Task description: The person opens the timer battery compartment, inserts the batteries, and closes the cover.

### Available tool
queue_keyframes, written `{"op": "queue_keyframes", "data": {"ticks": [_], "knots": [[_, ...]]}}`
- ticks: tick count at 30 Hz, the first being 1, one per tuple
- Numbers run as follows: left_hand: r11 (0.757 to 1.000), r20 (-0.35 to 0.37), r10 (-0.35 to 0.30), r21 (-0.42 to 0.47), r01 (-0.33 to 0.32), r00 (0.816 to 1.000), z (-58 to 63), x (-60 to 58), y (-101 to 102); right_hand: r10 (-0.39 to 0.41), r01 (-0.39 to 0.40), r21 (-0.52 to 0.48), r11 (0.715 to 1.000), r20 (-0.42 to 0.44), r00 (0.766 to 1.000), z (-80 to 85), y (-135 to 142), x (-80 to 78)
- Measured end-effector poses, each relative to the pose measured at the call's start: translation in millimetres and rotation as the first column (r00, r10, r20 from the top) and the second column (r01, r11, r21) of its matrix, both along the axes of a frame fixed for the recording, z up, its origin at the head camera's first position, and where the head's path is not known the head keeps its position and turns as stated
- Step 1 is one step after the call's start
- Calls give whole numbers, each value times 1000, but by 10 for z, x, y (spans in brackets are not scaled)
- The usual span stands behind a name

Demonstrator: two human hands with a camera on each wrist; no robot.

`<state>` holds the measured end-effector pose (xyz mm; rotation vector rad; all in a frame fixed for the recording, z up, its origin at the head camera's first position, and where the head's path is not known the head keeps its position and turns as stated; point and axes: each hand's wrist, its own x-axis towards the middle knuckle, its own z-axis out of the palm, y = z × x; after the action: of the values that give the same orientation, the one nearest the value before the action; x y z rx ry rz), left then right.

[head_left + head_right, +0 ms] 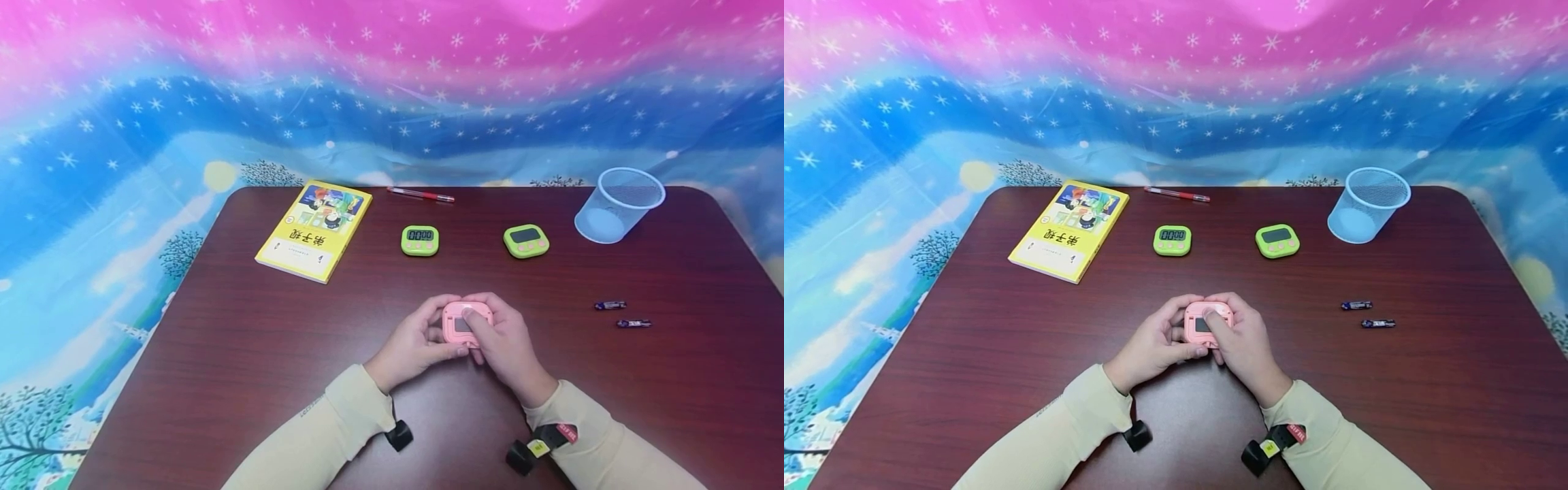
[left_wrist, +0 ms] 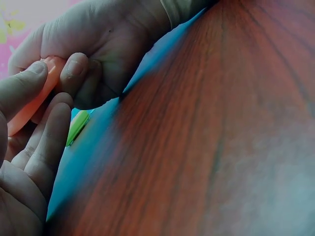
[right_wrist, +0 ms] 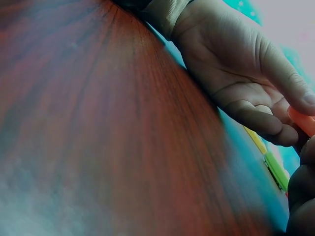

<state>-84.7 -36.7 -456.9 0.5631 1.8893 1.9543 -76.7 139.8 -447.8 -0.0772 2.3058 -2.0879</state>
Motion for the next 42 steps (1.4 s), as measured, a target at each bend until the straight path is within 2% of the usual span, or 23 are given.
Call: {"op": "queue_keyframes", "data": {"ticks": [8, 10, 13, 17, 20, 27, 32, 37, 42], "knots": [[999, 9, 24, -23, -24, 1000, 7, 25, 13, -1, 2, -46, 999, 21, 1000, -11, 16, -28], [1000, 18, 26, -17, -26, 999, 7, 21, 15, 11, -10, -38, 999, 28, 1000, -12, 32, -32], [1000, 30, 21, 0, -21, 999, 7, 10, 12, 18, -18, 29, 999, 9, 1000, 4, 58, -37], [1000, 28, 9, 20, -10, 1000, -7, -5, 11, -1, 13, 164, 986, -74, 997, 16, 107, -51], [999, 27, 9, 30, -10, 1000, -18, -10, 10, -11, 41, 212, 976, -141, 990, 5, 140, -65], [999, 21, -2, 41, 1, 1000, -25, -10, 5, -63, 121, 222, 968, -253, 966, 1, 182, -71], [999, 23, -6, 31, 6, 1000, -20, -16, 4, -26, 103, 205, 973, -349, 937, 20, 232, -104], [1000, 32, -10, 26, 9, 999, -3, -15, 8, 56, 94, 325, 941, -421, 905, 24, 312, -155], [1000, 31, -19, 4, 19, 999, 9, -2, 0, 188, 69, 487, 871, -460, 868, 52, 400, -188]]}}
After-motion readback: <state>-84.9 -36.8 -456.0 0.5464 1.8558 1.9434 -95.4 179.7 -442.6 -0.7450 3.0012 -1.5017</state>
